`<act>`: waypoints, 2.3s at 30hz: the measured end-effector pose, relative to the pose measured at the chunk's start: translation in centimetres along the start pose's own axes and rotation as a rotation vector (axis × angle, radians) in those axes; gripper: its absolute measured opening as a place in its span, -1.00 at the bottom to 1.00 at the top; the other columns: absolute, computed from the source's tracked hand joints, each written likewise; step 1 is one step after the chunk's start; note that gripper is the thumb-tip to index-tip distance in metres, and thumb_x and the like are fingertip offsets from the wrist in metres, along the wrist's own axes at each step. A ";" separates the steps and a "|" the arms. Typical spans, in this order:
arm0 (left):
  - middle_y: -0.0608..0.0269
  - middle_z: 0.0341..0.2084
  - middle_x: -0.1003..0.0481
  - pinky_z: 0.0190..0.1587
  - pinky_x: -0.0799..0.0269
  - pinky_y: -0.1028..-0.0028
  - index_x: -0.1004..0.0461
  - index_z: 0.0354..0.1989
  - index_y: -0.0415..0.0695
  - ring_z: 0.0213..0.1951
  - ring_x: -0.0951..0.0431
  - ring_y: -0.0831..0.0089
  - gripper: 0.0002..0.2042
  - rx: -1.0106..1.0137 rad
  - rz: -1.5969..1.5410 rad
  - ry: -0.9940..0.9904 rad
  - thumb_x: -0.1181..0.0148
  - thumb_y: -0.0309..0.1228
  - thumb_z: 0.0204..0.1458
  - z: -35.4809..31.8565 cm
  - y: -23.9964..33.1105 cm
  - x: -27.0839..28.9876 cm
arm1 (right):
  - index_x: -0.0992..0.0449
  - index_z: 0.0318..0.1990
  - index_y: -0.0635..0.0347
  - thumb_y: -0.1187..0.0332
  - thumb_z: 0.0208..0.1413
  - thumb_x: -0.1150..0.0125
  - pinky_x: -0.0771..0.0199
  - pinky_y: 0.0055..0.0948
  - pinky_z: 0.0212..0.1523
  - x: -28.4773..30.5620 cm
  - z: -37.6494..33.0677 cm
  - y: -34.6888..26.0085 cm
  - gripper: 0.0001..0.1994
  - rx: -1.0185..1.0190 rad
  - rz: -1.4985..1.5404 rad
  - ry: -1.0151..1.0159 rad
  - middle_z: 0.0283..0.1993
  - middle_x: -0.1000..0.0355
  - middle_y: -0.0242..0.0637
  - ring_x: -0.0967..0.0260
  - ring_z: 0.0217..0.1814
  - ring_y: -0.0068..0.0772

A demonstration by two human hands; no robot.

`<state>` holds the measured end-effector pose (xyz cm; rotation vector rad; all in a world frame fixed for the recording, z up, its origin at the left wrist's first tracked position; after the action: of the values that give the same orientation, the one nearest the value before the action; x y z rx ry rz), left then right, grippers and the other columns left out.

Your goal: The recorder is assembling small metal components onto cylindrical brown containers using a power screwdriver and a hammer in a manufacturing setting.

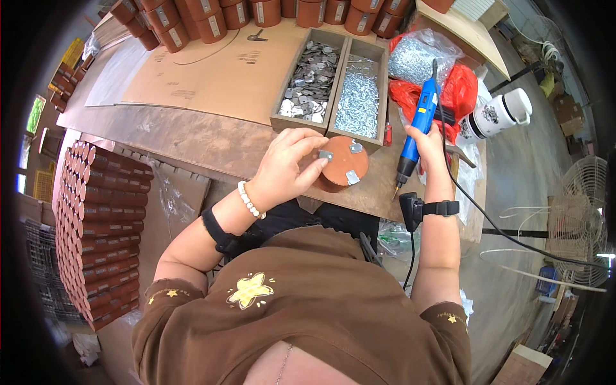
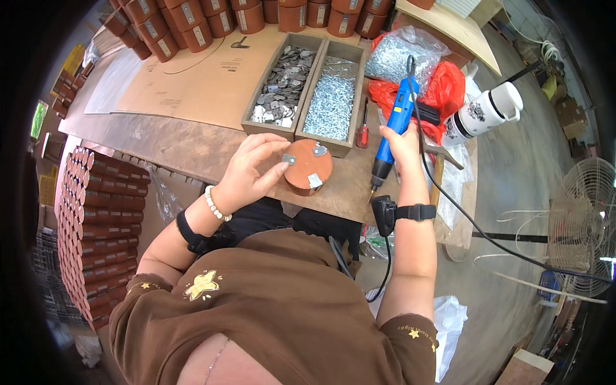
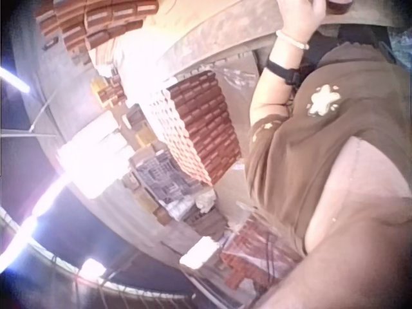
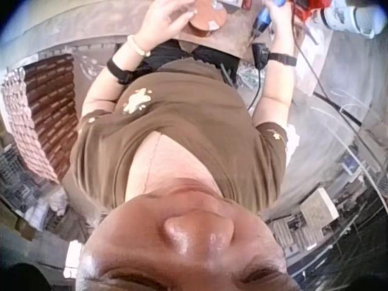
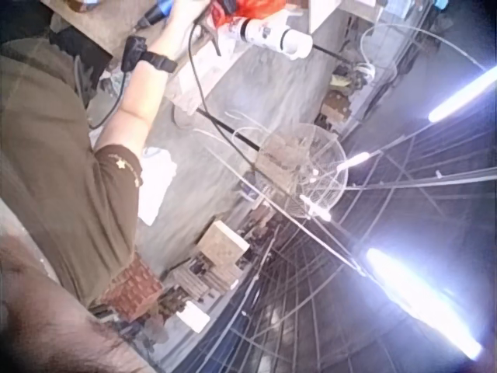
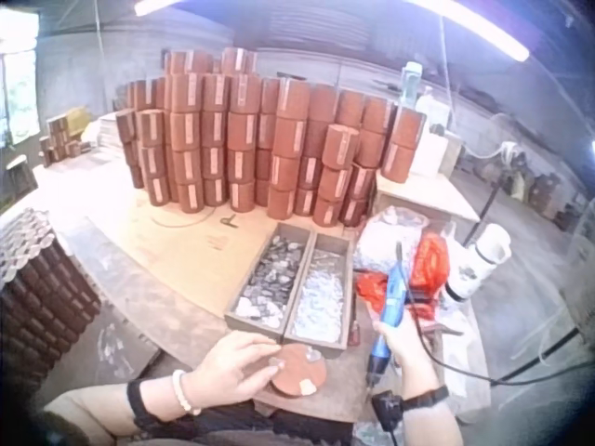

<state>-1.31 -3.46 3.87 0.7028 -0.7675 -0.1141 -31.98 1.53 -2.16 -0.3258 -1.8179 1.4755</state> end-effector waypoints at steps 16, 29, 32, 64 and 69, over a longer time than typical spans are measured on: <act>0.16 -0.25 -0.35 -0.16 -0.26 0.32 -0.32 -0.17 -0.19 -0.22 -0.34 0.20 -0.56 -0.094 0.035 0.001 -0.23 -0.35 -0.29 -1.3 -0.1 -0.3 | -0.28 -0.04 0.12 0.36 -0.28 -0.18 -0.22 -0.23 -0.07 -4.5 -4.8 -4.3 -0.49 0.307 -1.029 -0.104 -0.11 -0.24 0.05 -0.16 -0.04 0.00; 0.04 -0.12 -0.29 -0.05 -0.19 0.25 -0.34 -0.22 -0.18 -0.09 -0.29 0.07 -0.54 -0.105 -0.007 0.024 -0.31 -0.37 -0.40 -0.5 1.7 -0.6 | -0.35 -0.34 0.15 0.43 -0.13 -0.19 -0.23 -0.62 -0.57 -0.6 -6.7 -8.4 -0.82 0.530 -0.241 0.240 -0.57 -0.31 -0.42 -0.22 -0.59 -0.65; 0.06 -0.13 -0.31 -0.05 -0.19 0.24 -0.35 -0.27 -0.17 -0.06 -0.27 0.09 -0.55 -0.108 -0.007 0.058 -0.33 -0.38 -0.43 -0.5 2.4 -1.7 | -0.38 -0.32 0.29 0.58 -0.15 -0.20 -0.16 -0.78 -0.54 1.2 -10.9 -13.1 -0.81 0.630 0.044 0.304 -0.50 -0.33 -0.47 -0.18 -0.53 -0.79; 0.16 -0.31 -0.39 -0.13 -0.32 0.30 -0.38 -0.47 -0.20 -0.11 -0.32 0.12 -0.68 -0.125 -0.038 0.204 -0.34 -0.47 -0.48 -0.7 1.9 -3.7 | -0.16 -0.47 0.19 0.20 0.16 0.24 0.00 -0.54 -0.70 -4.0 -13.4 -13.6 -0.73 0.611 0.963 -0.560 -0.72 -0.10 -0.34 0.04 -0.71 -0.55; 0.16 -0.31 -0.40 -0.13 -0.32 0.30 -0.39 -0.48 -0.20 -0.12 -0.32 0.12 -0.69 -0.123 -0.042 0.203 -0.33 -0.47 -0.48 -0.6 2.0 -3.6 | -0.16 -0.50 0.21 0.23 0.15 0.20 0.00 -0.54 -0.69 -4.0 -13.4 -13.6 -0.73 0.609 0.976 -0.579 -0.71 -0.12 -0.33 0.04 -0.71 -0.54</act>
<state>-3.86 -0.38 2.66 0.6028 -0.5472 -0.1251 -16.55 4.68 9.39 -0.5511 -1.5262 2.9572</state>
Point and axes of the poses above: each hand's wrist, its own z-axis towards the middle knuckle, its own x-axis out of the back of the hand, y = z × x, the point moved 3 cm from there along z, towards the middle knuckle
